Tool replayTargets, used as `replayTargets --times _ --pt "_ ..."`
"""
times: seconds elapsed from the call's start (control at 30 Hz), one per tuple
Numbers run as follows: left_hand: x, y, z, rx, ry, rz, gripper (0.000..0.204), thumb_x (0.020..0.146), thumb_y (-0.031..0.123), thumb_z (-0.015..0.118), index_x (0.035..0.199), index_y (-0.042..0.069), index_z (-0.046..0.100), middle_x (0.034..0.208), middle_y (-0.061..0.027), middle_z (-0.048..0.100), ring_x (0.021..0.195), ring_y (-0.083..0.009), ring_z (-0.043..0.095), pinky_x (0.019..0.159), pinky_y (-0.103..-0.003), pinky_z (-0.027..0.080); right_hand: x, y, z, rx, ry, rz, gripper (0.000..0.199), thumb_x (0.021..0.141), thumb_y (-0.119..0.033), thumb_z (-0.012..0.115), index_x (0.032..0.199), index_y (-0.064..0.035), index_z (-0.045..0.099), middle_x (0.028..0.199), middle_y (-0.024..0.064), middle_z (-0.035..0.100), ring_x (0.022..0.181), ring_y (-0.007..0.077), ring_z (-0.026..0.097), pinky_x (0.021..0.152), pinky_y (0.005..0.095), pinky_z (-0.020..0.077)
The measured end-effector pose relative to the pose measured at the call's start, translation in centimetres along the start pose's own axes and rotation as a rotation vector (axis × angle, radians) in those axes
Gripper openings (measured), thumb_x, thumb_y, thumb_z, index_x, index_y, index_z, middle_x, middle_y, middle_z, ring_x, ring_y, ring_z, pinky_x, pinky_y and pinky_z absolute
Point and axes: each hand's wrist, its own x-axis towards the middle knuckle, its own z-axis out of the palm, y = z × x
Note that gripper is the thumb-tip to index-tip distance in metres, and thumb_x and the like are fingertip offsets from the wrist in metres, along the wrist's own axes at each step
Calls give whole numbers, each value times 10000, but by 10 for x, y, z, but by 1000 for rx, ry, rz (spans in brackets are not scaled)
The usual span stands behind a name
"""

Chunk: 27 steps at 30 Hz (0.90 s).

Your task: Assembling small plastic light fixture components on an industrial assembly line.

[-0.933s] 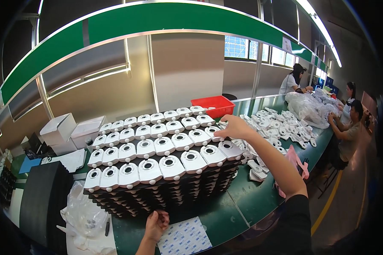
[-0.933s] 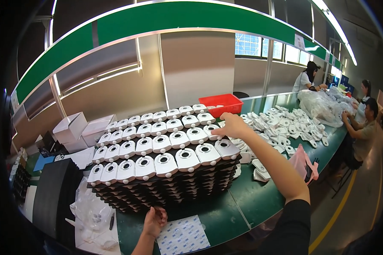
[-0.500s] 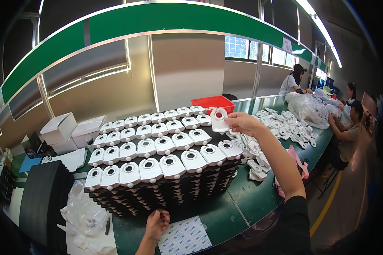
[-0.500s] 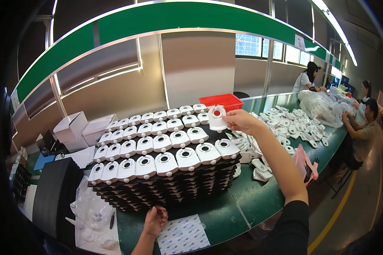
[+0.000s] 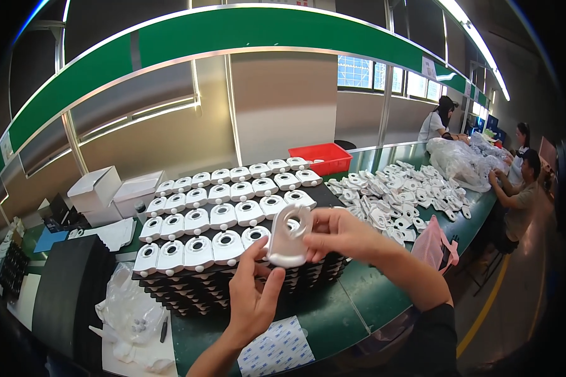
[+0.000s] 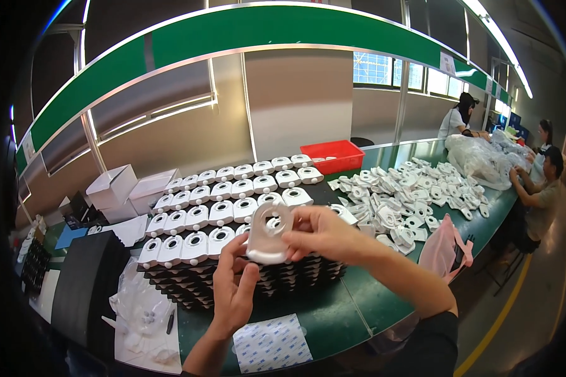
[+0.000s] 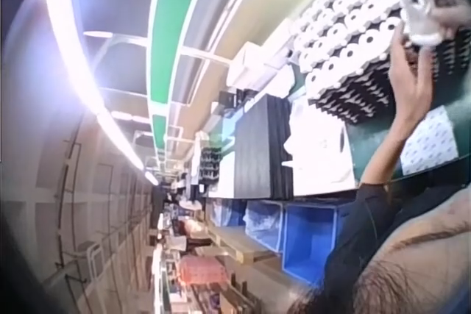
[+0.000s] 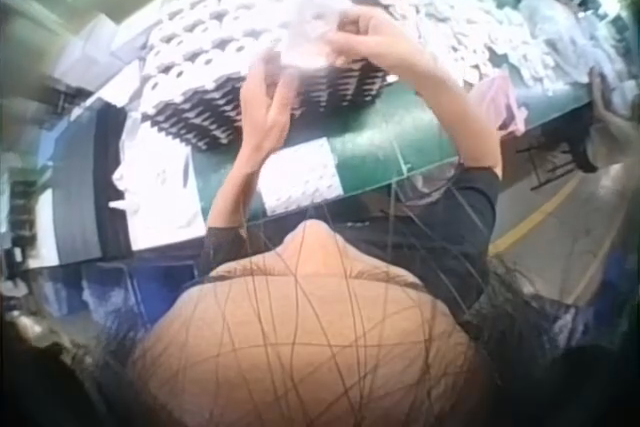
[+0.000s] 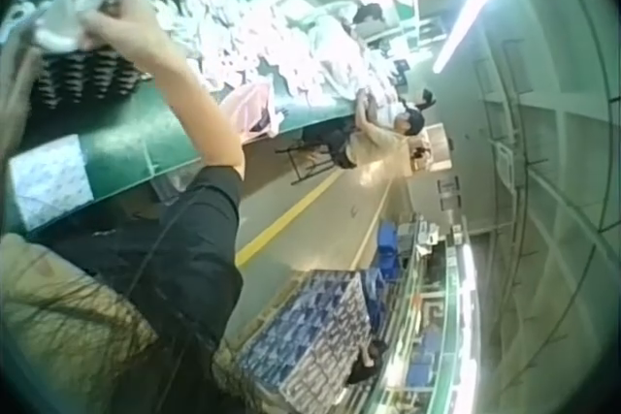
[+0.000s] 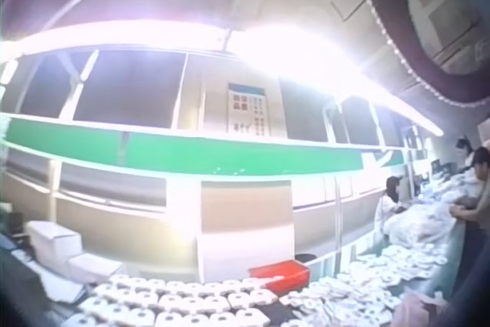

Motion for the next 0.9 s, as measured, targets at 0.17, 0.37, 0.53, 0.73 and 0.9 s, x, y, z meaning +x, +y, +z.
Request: replayTargets --times 0.17,0.37,0.53,0.73,0.9 --pt "6 -16 7 -62 39 -59 206 906 180 463 973 4 545 693 18 546 499 -7 396 427 -157 297 -3 14 23 -26 -5 71 234 846 -118 568 1033 9 511 805 75 608 684 99 586 580 216 500" --pt "3 -24 9 -145 -41 -147 215 900 194 473 976 11 557 685 21 546 496 -13 405 429 -158 296 6 13 14 -285 216 -117 254 856 -172 554 1031 10 592 791 50 617 670 64 540 599 212 448" --pt "4 -22 10 -123 -88 -191 230 890 192 484 967 -10 560 711 -13 572 575 -46 459 512 -195 355 14 17 4 -430 177 -196 194 849 -147 552 884 23 641 693 34 613 651 49 524 580 206 427" --pt "4 -9 10 -117 -251 -280 244 886 194 487 967 -25 561 746 -35 592 643 -63 498 569 -216 397 0 10 1 -602 132 -178 178 813 -159 601 794 17 619 666 29 606 606 53 518 549 212 417" --pt "5 -8 17 -199 -377 -283 255 888 209 486 980 -20 553 715 -15 572 582 -35 466 493 -200 363 -23 20 3 -539 248 -165 183 830 -166 589 791 13 600 671 20 602 580 55 514 516 194 406"
